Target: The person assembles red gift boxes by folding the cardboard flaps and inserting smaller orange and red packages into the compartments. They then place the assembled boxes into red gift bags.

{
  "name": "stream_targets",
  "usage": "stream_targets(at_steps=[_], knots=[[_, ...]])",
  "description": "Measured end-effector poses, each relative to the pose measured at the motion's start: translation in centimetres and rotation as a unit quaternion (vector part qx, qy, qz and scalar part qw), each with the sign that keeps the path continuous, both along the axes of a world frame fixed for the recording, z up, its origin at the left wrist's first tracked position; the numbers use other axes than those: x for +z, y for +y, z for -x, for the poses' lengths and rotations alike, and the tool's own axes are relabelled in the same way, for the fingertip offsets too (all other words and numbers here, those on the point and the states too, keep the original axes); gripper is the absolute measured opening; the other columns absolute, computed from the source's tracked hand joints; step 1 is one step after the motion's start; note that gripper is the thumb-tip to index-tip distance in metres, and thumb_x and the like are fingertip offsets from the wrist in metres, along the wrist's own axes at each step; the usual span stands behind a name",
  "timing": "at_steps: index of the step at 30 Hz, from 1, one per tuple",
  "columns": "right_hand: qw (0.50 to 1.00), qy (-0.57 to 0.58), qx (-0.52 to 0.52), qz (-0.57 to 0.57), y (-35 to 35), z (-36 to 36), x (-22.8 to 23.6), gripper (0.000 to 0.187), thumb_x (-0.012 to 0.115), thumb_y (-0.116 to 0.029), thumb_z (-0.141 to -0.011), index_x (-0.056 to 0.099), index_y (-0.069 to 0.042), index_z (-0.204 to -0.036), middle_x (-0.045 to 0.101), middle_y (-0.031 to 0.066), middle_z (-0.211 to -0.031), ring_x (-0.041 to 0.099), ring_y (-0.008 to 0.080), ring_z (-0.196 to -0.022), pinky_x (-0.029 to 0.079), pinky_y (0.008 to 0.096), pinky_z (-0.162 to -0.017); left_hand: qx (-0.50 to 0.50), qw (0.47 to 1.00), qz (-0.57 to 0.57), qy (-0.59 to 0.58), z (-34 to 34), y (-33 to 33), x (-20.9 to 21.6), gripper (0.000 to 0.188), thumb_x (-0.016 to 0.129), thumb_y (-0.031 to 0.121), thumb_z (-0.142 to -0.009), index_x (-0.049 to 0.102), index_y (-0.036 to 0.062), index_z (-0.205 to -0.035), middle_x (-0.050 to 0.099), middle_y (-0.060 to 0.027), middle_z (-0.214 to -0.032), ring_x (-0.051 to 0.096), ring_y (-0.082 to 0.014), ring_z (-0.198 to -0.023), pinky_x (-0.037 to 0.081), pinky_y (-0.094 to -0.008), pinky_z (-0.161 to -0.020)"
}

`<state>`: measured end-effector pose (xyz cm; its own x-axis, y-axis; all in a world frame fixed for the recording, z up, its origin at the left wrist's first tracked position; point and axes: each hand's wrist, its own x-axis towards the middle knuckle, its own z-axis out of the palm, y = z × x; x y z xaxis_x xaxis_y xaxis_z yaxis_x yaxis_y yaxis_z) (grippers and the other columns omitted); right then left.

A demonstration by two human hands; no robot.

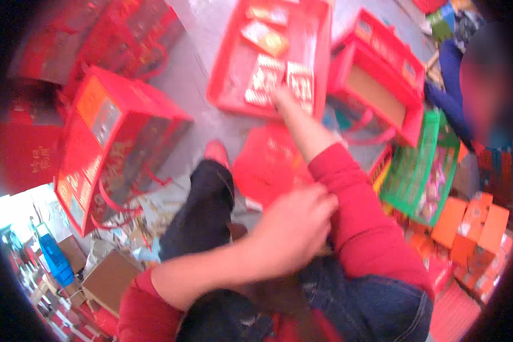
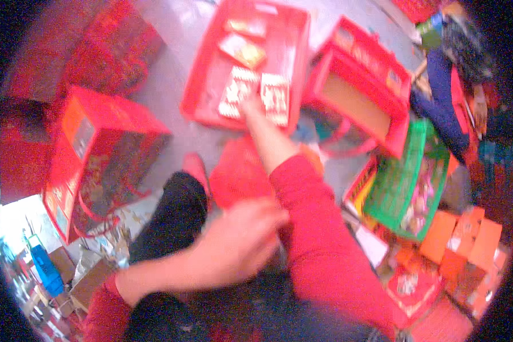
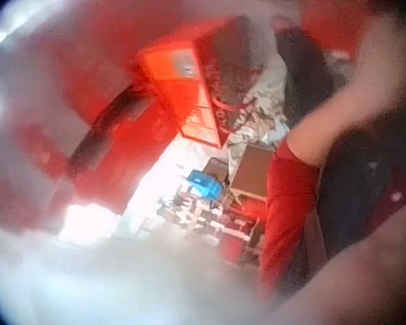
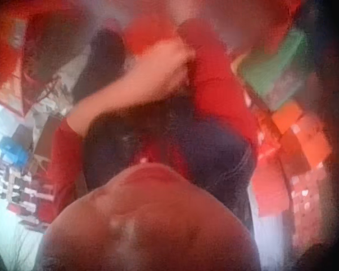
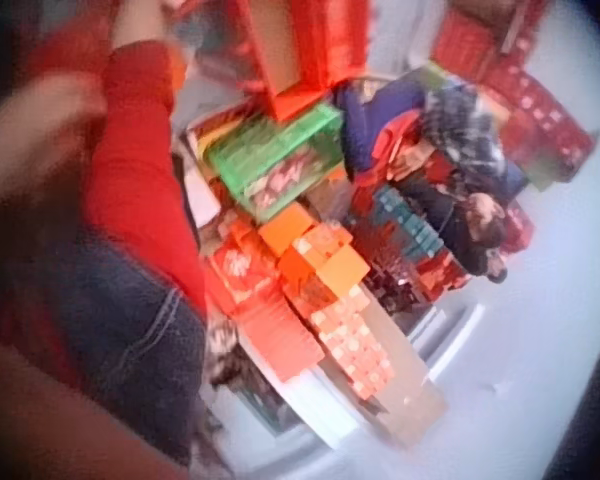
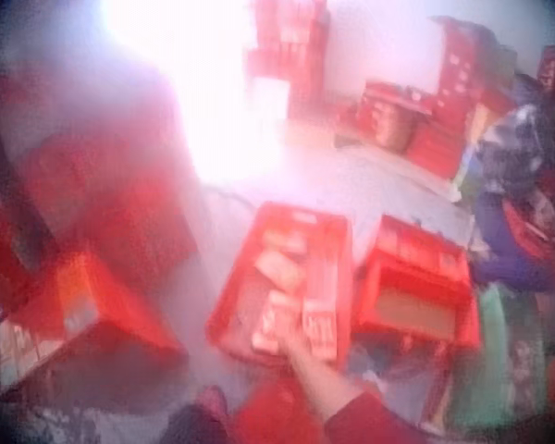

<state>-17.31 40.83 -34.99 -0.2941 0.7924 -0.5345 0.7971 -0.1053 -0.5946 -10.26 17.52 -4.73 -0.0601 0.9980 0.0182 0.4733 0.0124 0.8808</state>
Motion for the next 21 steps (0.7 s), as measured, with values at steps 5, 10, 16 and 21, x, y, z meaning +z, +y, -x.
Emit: stream_targets(at_steps=[5, 10, 16, 21], knots=[[0.949, 0.159, 0.093, -0.255, -2.0, -14.1, 7.5, 0.023, 0.058, -0.020, -0.081, 0.069, 0.000, -0.085, 0.066, 0.0072, -0.071, 0.061, 0.0128, -0.065, 0.046, 0.0282, -0.059, 0.217, 0.973, -0.043, -0.073, 3.4, 0.0, 1.4, 0.028, 0.052, 0.001, -0.087, 0.054, -0.0008, -0.115, 0.061, -0.0100, -0.108, 0.059, -0.0166, -0.099, 0.047, -0.0286, -0.084], [0.984, -0.092, -0.152, 0.011, -8.4, -35.3, -8.9, 0.013, 0.061, -0.015, -0.076, 0.066, -0.005, -0.071, 0.059, 0.0046, -0.059, 0.053, 0.0131, -0.050, 0.039, 0.0316, -0.045, 0.289, 0.923, -0.067, -0.245, 3.9, 1.1, 1.9, 0.025, 0.048, 0.007, -0.091, 0.054, -0.0034, -0.114, 0.062, -0.0127, -0.104, 0.062, -0.0183, -0.093, 0.050, -0.0287, -0.078], [0.964, -0.147, -0.222, 0.017, -19.3, -33.8, -10.4, 0.049, 0.075, -0.035, -0.069, 0.064, -0.003, -0.105, 0.066, 0.0131, -0.094, 0.063, 0.0249, -0.085, 0.049, 0.0361, -0.073, 0.271, 0.925, -0.073, -0.255, 1.9, 0.1, 1.1, 0.026, 0.047, 0.008, -0.092, 0.054, -0.0042, -0.114, 0.062, -0.0138, -0.105, 0.062, -0.0199, -0.094, 0.050, -0.0289, -0.079], [0.946, -0.245, -0.176, 0.120, -22.8, -27.6, -1.8, 0.066, 0.081, -0.036, -0.065, 0.058, -0.002, -0.117, 0.062, 0.0146, -0.112, 0.062, 0.0243, -0.095, 0.051, 0.0370, -0.078, 0.255, 0.928, -0.054, -0.266, 1.6, 0.7, 0.9, 0.025, 0.047, 0.007, -0.092, 0.054, -0.0047, -0.112, 0.061, -0.0143, -0.106, 0.062, -0.0199, -0.094, 0.050, -0.0285, -0.080]])
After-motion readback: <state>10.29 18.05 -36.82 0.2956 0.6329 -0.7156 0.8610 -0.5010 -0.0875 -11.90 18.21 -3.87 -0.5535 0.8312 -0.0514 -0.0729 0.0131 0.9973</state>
